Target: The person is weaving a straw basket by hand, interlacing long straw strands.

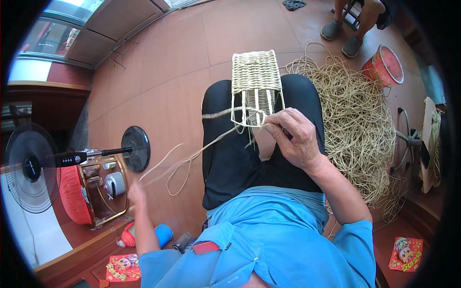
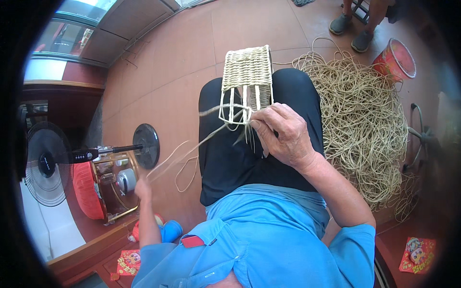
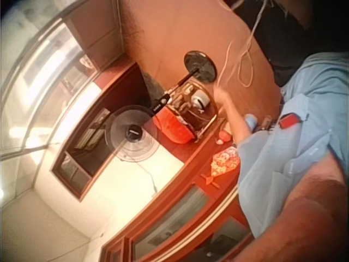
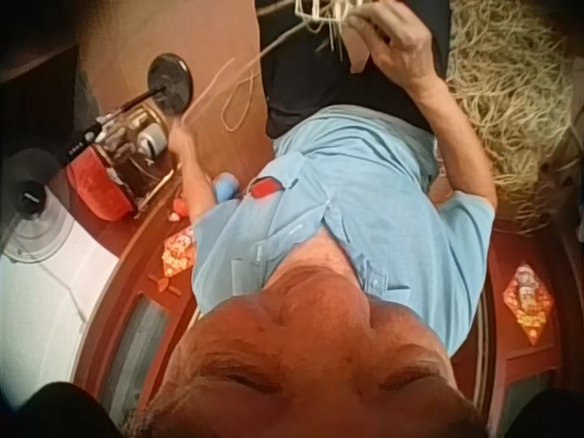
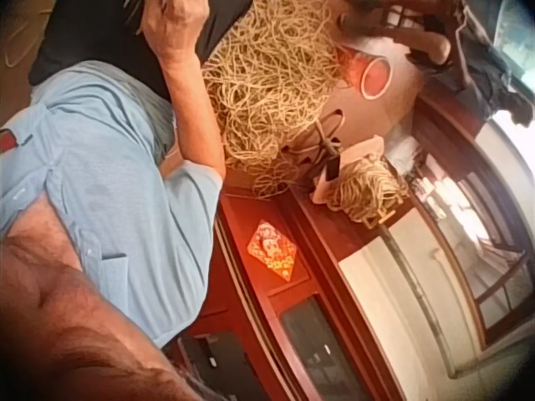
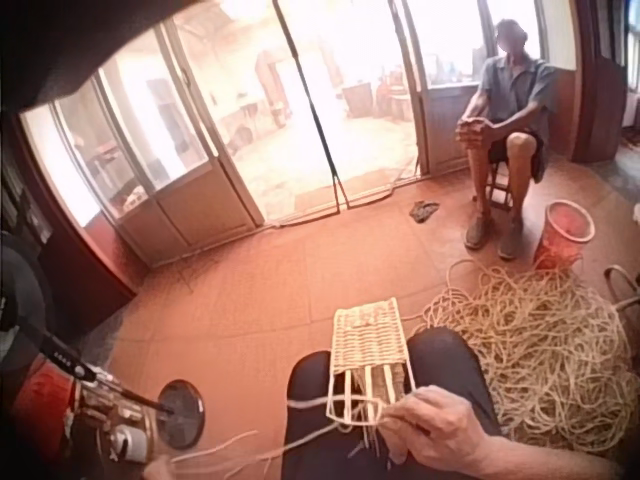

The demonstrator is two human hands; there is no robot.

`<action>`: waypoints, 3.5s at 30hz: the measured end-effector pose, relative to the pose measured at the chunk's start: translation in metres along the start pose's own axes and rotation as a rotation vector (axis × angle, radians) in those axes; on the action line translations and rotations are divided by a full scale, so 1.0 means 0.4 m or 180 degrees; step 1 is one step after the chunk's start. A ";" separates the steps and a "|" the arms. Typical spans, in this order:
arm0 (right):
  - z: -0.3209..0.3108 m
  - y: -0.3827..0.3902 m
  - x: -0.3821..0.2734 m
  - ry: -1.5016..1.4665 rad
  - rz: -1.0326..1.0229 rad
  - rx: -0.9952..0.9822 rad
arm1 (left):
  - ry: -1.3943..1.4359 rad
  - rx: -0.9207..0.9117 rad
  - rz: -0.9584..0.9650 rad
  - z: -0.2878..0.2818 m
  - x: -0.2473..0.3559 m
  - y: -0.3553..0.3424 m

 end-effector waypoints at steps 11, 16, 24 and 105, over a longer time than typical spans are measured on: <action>-0.016 0.010 0.012 0.0077 0.0181 -0.0109 | 0.4448 -0.1995 0.1109 -0.441 0.674 0.169; -0.012 -0.005 -0.005 0.0117 0.0116 -0.0044 | 0.6944 -0.3639 0.1646 -0.499 1.028 0.328; 0.023 0.004 0.007 0.0060 -0.0203 0.0057 | 0.7663 -0.4013 0.0794 -0.485 1.136 0.344; 0.001 0.034 -0.003 0.0516 -0.0148 0.0041 | 0.2919 -0.0462 0.1007 -0.199 0.309 0.005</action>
Point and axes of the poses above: each hand's wrist, its own y-axis away from the middle knuckle, its own z-axis out of the palm, x = y × z, the point moved 1 cm from there along -y, towards the middle knuckle, and after that the axes turned 3 degrees about -x, right-handed, at the moved point
